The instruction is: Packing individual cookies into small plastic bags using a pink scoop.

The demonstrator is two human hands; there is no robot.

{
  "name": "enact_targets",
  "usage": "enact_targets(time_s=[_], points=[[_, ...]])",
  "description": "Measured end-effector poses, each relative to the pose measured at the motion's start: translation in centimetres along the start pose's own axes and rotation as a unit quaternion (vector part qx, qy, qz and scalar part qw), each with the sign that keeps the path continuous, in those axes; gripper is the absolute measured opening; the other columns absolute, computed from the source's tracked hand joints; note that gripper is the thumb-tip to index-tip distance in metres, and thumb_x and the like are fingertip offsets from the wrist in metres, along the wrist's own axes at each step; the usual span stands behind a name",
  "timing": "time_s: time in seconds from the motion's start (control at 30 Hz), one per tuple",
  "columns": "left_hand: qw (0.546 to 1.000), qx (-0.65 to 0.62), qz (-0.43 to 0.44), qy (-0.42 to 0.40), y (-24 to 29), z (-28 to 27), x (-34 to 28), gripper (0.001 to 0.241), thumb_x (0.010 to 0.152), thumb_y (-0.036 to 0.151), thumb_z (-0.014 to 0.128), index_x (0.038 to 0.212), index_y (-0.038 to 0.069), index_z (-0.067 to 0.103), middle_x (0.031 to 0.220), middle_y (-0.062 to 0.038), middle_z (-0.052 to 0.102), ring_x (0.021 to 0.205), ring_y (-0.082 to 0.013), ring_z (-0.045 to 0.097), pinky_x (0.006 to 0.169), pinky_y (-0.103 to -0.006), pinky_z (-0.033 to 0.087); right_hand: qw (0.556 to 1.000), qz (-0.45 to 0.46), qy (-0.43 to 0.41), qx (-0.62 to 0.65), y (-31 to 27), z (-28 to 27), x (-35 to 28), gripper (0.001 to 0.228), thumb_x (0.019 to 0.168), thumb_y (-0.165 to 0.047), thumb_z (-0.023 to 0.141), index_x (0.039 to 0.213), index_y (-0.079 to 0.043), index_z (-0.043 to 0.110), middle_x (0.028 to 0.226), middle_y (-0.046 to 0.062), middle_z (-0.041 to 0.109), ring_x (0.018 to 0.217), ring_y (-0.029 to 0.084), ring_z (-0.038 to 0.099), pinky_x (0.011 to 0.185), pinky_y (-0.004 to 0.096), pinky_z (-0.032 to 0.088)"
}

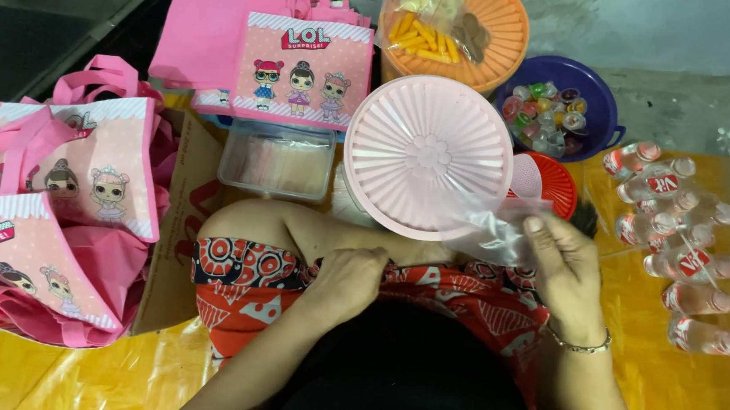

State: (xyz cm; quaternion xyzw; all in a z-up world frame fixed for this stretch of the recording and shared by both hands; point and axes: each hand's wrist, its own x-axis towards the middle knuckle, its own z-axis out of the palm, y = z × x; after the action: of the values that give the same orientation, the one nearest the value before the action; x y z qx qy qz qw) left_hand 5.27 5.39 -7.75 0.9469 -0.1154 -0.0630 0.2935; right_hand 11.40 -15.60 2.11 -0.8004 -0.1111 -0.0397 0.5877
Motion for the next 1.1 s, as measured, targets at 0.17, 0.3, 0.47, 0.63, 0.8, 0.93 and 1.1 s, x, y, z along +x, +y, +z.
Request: enact_targets(time_s=[0.17,0.3,0.47,0.63,0.8,0.93,1.1], points=[[0.980,0.134,-0.084,-0.118,1.7,-0.7,0.1,0.040,0.076,0.042,0.051,0.074,0.005,0.066,0.077,-0.022,0.062,0.088,-0.0411,0.054,0.082,-0.0530,0.031,0.987,-0.105,-0.118,-0.040,0.7,-0.1,0.1,0.015,0.083,-0.006,0.051,0.082,-0.003,0.066,0.060,0.008,0.053,0.055,0.016,0.051,0.056,0.027,0.041],[0.997,-0.016,0.060,-0.038,5.0,-4.8,-0.8,0.025,0.073,0.027,0.058,0.083,0.005,0.064,0.077,-0.016,0.063,0.077,-0.0347,0.058,0.076,-0.0420,0.039,0.989,-0.085,-0.117,-0.015,0.1,0.1,-0.6,0.005,0.073,-0.002,0.062,0.074,-0.002,0.067,0.054,0.005,0.058,0.051,0.009,0.050,0.053,0.024,0.043],[0.936,-0.199,0.161,0.243,7.1,-7.0,-0.2,0.065,0.061,0.029,0.071,0.117,0.004,0.047,0.106,-0.014,0.052,0.105,-0.0332,0.047,0.092,-0.0428,0.033,0.975,-0.125,-0.181,0.034,-0.8,0.8,-1.2,0.018,0.066,-0.007,0.067,0.051,-0.005,0.057,0.041,0.002,0.047,0.038,0.009,0.039,0.039,0.021,0.035],[0.897,-0.416,0.117,0.090,7.3,-5.8,0.8,0.038,0.058,0.019,0.075,0.089,0.007,0.059,0.078,-0.006,0.061,0.079,-0.0175,0.057,0.074,-0.0291,0.044,0.959,-0.136,-0.222,0.108,0.4,1.7,-1.5,0.032,0.075,-0.008,0.060,0.046,-0.006,0.046,0.040,0.001,0.036,0.037,0.012,0.030,0.038,0.022,0.030],[0.862,-0.500,-0.005,0.082,6.5,-4.5,1.4,0.029,0.058,0.007,0.074,0.082,-0.001,0.061,0.069,-0.011,0.063,0.069,-0.0161,0.063,0.059,-0.0253,0.050,0.974,-0.152,-0.165,0.016,-0.9,2.0,-1.6,0.028,0.082,-0.010,0.051,0.055,-0.005,0.056,0.046,0.004,0.046,0.041,0.014,0.042,0.044,0.022,0.039],[0.876,-0.460,-0.028,0.138,6.6,-4.4,1.6,0.026,0.056,0.005,0.074,0.077,0.000,0.060,0.061,-0.006,0.059,0.058,-0.0124,0.062,0.048,-0.0217,0.049,0.959,-0.252,-0.063,-0.118,-2.2,1.8,-1.9,0.025,0.068,-0.013,0.069,0.091,-0.005,0.062,0.083,0.012,0.056,0.075,0.030,0.057,0.066,0.036,0.045],[0.948,-0.279,0.011,0.151,6.9,-5.4,1.3,0.016,0.061,0.015,0.069,0.068,0.013,0.055,0.060,0.004,0.056,0.053,-0.0083,0.050,0.051,-0.0235,0.041,0.939,-0.293,-0.106,-0.147,-2.0,1.5,-2.2,0.012,0.076,-0.015,0.060,0.080,-0.004,0.058,0.081,0.008,0.050,0.074,0.020,0.049,0.069,0.030,0.038]])
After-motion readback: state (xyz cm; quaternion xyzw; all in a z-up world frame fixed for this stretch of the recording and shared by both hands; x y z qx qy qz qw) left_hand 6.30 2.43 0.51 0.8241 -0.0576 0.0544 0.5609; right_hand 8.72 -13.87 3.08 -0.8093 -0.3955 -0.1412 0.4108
